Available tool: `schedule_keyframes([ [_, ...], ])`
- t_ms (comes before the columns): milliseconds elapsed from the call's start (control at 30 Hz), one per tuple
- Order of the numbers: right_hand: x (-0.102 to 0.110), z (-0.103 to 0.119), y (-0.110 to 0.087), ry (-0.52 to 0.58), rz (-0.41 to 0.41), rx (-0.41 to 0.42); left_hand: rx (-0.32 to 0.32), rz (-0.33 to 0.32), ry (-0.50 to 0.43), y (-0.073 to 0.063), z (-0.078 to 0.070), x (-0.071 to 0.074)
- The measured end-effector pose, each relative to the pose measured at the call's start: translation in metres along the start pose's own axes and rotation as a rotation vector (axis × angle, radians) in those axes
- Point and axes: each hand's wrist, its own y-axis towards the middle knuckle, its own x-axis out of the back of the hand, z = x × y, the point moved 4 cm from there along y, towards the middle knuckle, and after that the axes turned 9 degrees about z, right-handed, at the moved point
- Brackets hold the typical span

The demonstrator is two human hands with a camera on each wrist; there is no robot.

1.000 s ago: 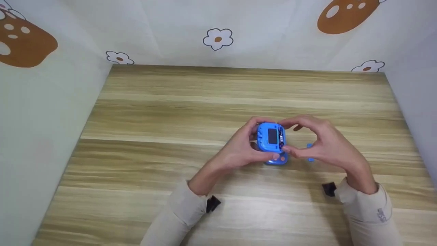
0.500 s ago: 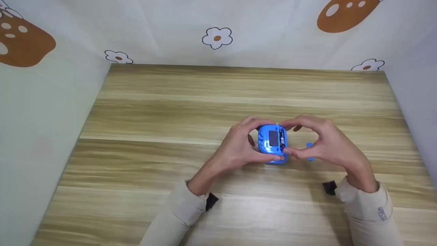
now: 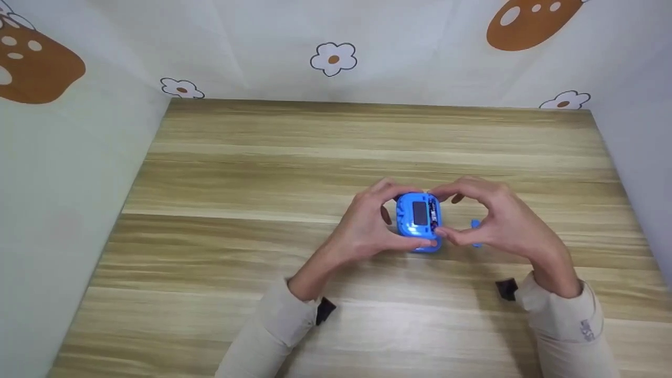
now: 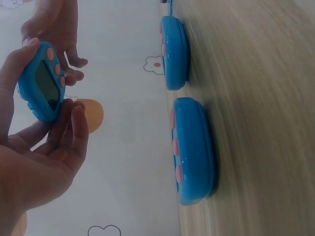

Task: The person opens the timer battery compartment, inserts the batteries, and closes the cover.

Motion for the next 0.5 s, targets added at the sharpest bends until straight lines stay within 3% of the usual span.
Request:
schedule_keyframes([
  [200, -0.0013, -0.0065, -0.0015, -0.006, 0.012, -0.012, -0.006, -0.016, 0.017, 0.0, -0.0007, 0.0008],
  [367, -0.0026, -0.0084, -0.0024, 0.074, 0.032, -0.068, 0.007, -0.046, 0.008, -0.0003, -0.001, 0.001],
  [500, -0.0051, -0.0086, -0.0021, 0.15, 0.045, -0.13, 0.014, -0.072, 0.084, -0.0008, -0.0025, -0.0005],
])
